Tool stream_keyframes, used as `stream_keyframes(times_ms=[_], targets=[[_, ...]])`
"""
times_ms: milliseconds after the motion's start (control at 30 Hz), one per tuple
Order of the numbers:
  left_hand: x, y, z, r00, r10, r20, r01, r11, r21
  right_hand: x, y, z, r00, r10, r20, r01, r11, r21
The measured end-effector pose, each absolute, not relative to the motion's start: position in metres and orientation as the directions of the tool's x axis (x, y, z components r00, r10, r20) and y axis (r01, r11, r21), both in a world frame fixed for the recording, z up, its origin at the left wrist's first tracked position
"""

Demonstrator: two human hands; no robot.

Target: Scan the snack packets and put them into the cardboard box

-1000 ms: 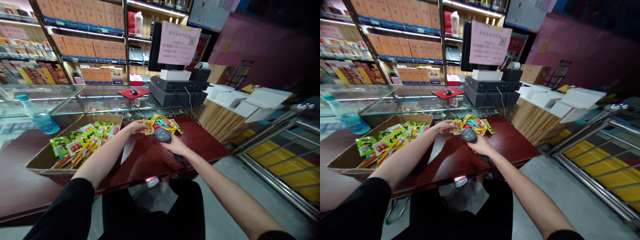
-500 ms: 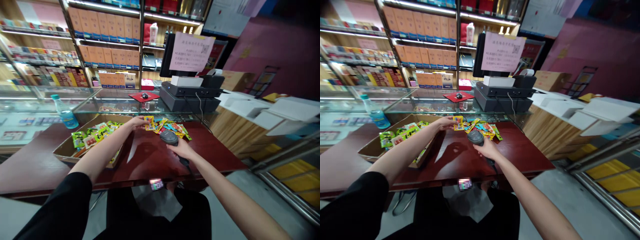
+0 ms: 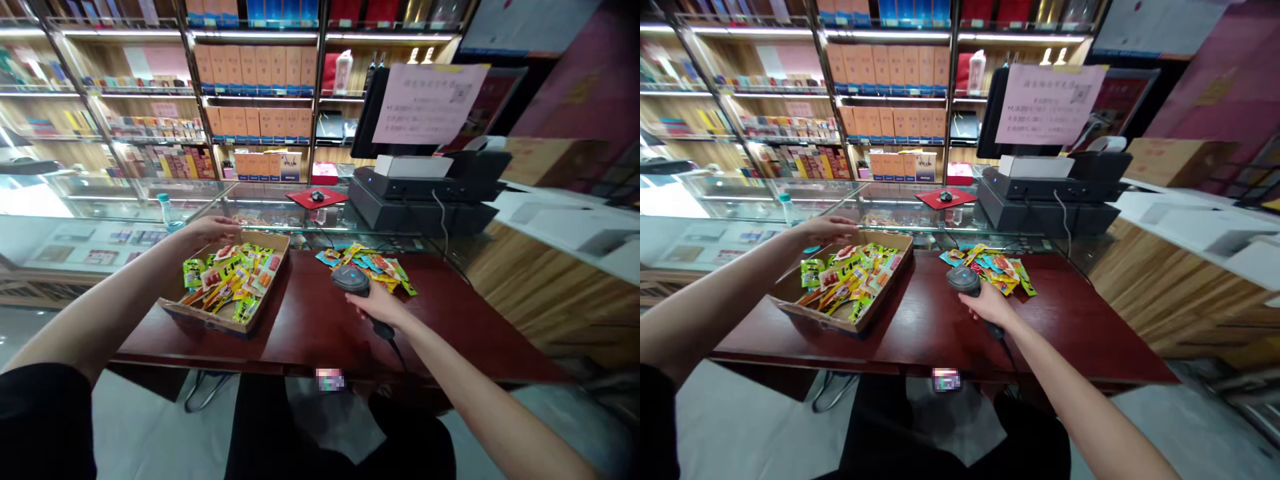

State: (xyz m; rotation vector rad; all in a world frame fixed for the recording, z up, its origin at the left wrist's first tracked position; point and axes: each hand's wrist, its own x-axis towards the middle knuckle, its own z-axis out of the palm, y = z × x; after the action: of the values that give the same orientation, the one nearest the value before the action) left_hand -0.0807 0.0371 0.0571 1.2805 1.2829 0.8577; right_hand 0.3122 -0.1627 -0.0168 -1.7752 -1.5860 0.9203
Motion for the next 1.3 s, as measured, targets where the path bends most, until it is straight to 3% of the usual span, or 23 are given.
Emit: stream_keyframes(times_ms=[333,467,567,667,733,800,900,1067,1200,1300], targets=[[0.116,0.028,0.008,0.490,0.843,-0.221,0.300,0.075,0.951,0.359,-0.182,-0.023,0.200,0.976,-0.084,0.617,-0.192,-0.763],[0.202,0.021,-0.018,0.599,0.792,-0.117,0.408,-0.176,0.896,0.385,-0.198,-0.019,0.244,0.969,-0.049,0.600,-0.190,-0.777],[0.255,0.013,-0.034,0.699,0.712,0.063,0.489,-0.540,0.685,0.402,-0.208,-0.019,0.276,0.961,-0.025,0.585,-0.189,-0.789],[0.294,0.005,-0.046,0.833,0.493,0.250,0.406,-0.853,0.329,0.417,-0.216,-0.022,0.314,0.949,-0.037,0.564,-0.218,-0.797],[0.311,0.002,-0.054,0.896,0.366,0.251,0.336,-0.929,0.156,0.424,-0.221,-0.024,0.338,0.940,-0.051,0.555,-0.243,-0.795],[0.321,0.001,-0.059,0.930,0.321,0.177,0.309,-0.947,0.093,0.429,-0.224,-0.025,0.358,0.932,-0.064,0.556,-0.267,-0.787],[0.319,0.002,-0.061,0.946,0.307,0.102,0.298,-0.949,0.101,0.430,-0.228,-0.026,0.372,0.926,-0.067,0.564,-0.283,-0.776],[0.284,0.003,-0.052,0.949,0.298,0.104,0.282,-0.949,0.139,0.417,-0.226,-0.027,0.348,0.934,-0.083,0.536,-0.271,-0.800],[0.236,0.005,-0.046,0.897,0.431,0.102,0.371,-0.857,0.359,0.397,-0.218,-0.026,0.277,0.959,-0.053,0.556,-0.206,-0.805],[0.192,0.006,-0.048,0.795,0.606,0.024,0.454,-0.622,0.638,0.381,-0.210,-0.024,0.230,0.972,-0.041,0.599,-0.174,-0.781]])
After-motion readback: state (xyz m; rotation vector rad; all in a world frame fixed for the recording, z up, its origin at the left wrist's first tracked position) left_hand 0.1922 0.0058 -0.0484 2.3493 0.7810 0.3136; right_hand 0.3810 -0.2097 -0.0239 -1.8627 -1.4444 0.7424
